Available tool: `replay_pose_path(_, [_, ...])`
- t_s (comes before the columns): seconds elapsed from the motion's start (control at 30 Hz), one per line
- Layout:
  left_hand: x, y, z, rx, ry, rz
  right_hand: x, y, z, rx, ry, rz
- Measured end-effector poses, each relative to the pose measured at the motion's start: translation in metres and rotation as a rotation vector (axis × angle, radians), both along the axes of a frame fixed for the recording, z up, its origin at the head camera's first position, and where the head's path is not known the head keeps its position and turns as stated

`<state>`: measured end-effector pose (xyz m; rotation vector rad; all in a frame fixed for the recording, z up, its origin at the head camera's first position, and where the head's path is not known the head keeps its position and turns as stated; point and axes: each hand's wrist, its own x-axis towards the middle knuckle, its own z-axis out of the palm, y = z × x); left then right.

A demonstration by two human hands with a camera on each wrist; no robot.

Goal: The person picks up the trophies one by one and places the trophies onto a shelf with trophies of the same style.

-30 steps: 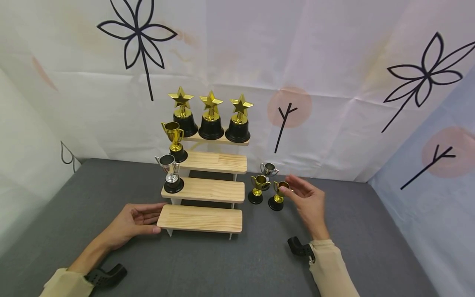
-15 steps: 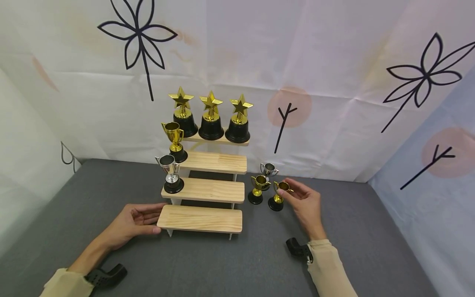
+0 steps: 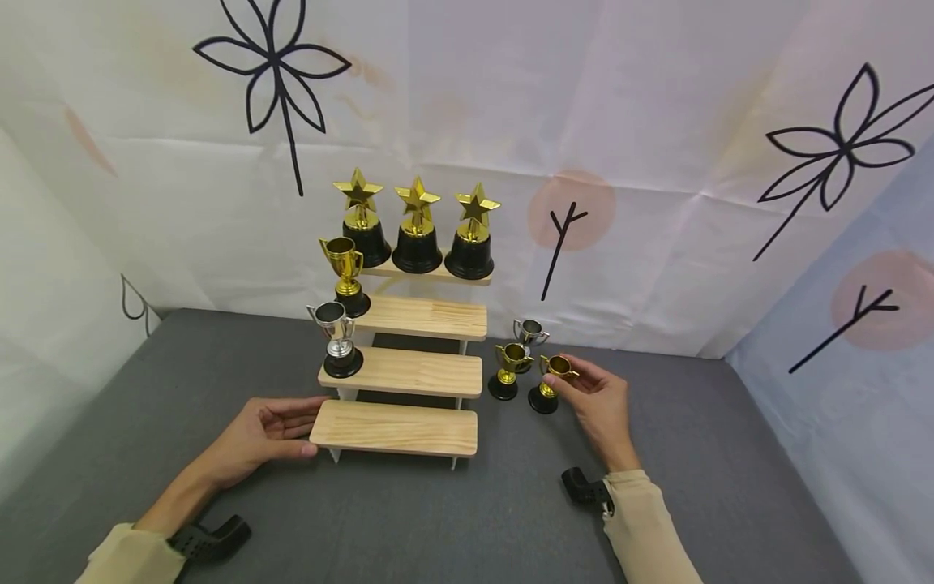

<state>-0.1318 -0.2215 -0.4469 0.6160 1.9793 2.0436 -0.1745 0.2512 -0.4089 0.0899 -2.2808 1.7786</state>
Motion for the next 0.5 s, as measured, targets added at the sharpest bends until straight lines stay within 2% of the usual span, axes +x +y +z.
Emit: replay_pose_path(0.5, [-0.0002,0.0003,0.0014,-0.003,-0.01,-0.001,-0.0006,-0.0007,0.0,-0.005,-0.003,-0.025])
